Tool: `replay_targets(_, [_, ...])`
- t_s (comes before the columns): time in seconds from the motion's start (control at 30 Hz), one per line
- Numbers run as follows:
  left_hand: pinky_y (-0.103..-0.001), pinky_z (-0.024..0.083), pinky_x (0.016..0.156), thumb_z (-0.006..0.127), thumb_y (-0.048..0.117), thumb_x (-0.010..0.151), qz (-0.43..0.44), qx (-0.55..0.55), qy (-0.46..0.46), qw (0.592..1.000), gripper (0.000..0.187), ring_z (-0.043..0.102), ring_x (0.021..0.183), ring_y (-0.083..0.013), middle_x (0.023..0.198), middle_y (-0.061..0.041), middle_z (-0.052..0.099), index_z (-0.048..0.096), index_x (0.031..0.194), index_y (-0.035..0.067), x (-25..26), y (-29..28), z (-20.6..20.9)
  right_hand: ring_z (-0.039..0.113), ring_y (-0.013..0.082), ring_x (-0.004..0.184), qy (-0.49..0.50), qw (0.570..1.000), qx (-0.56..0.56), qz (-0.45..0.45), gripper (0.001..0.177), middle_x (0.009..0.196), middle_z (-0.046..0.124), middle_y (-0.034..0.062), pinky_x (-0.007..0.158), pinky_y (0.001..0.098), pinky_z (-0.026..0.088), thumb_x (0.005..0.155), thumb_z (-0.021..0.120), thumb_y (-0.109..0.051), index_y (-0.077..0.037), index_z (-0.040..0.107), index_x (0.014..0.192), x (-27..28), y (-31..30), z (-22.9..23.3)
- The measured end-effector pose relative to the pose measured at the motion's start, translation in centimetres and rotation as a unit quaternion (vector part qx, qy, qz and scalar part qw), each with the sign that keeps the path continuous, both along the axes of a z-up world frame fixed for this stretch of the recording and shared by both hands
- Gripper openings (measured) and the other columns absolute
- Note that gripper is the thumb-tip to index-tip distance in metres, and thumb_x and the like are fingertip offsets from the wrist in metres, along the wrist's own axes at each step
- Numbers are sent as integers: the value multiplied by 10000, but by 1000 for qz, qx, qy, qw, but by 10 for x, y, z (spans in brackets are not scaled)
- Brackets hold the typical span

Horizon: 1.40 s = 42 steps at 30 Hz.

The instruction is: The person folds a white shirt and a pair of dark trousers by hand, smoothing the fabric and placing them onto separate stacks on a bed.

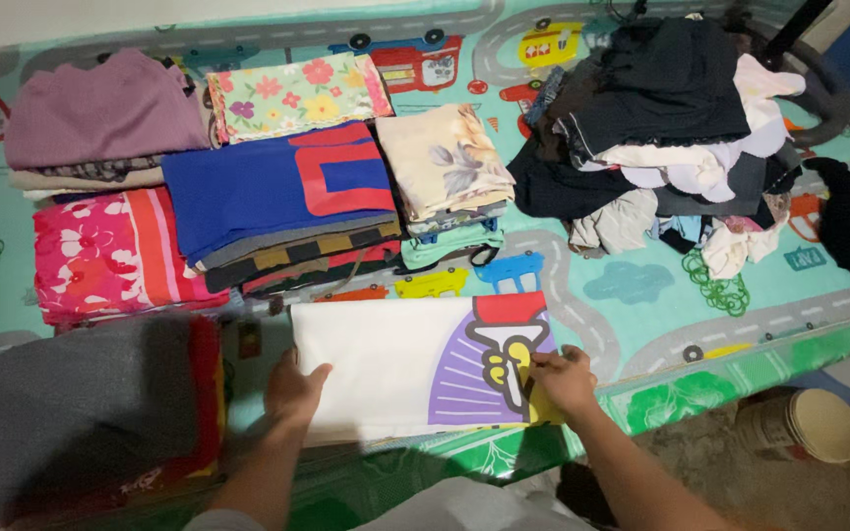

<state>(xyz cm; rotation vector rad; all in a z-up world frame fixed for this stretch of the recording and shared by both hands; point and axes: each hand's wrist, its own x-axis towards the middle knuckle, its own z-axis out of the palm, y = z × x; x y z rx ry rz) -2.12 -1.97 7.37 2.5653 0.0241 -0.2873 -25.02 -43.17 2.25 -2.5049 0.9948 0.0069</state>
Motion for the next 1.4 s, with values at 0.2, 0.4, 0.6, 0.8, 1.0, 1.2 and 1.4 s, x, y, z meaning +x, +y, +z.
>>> replay_targets(0.2, [-490,478,991,848,432,765,44,15,61,997,833,602,1199,-403,1345,-225,592,505,1402,20,7,-3,3,764,324,845,-156,914,345,-149,178,954,777,249,797,456,604,895,616,-106,2,684,1018,4,-2,14])
replay_targets(0.4, [-459,536,985,827,492,752,11,30,76,997,743,678,1147,-388,1254,-211,704,652,1296,17,21,6,-15,722,350,915,-123,965,159,-166,603,989,736,225,826,432,556,773,826,-250,-4,528,1237,7,-19,-7])
replay_targets(0.6, [-480,558,928,778,474,815,25,13,138,990,631,716,1078,-384,1186,-220,739,701,1228,3,25,3,-14,754,343,938,-38,977,146,-151,430,980,783,175,858,423,576,784,805,-350,-28,723,1057,12,-24,-18])
replay_targets(0.8, [-458,545,923,747,439,887,-9,53,79,995,544,706,1045,-395,1124,-243,738,727,1160,-31,19,-1,-14,727,379,992,-17,983,103,-151,377,1019,772,185,871,455,556,817,788,-356,-70,736,1057,15,-22,-18])
replay_targets(1.0, [-465,555,905,663,451,938,-57,31,100,993,472,748,959,-339,1040,-195,788,787,1084,20,14,-30,-6,748,367,966,-78,976,138,-149,346,980,778,202,864,457,564,841,765,-304,-14,711,1022,18,-55,-9])
replay_targets(1.2, [-463,606,843,675,380,913,-30,-67,122,990,429,776,913,-331,1044,-172,779,704,1161,31,-3,-95,-12,739,381,961,-116,975,98,-160,354,996,767,215,868,446,557,835,777,-291,-4,721,1035,26,-135,16])
replay_targets(1.4, [-451,540,974,786,353,860,-5,-56,102,993,504,700,1068,-347,1182,-202,711,718,1216,3,5,-119,-62,716,402,954,-86,985,57,-136,403,989,752,221,852,452,553,866,785,-366,-16,731,1059,19,-186,-5])
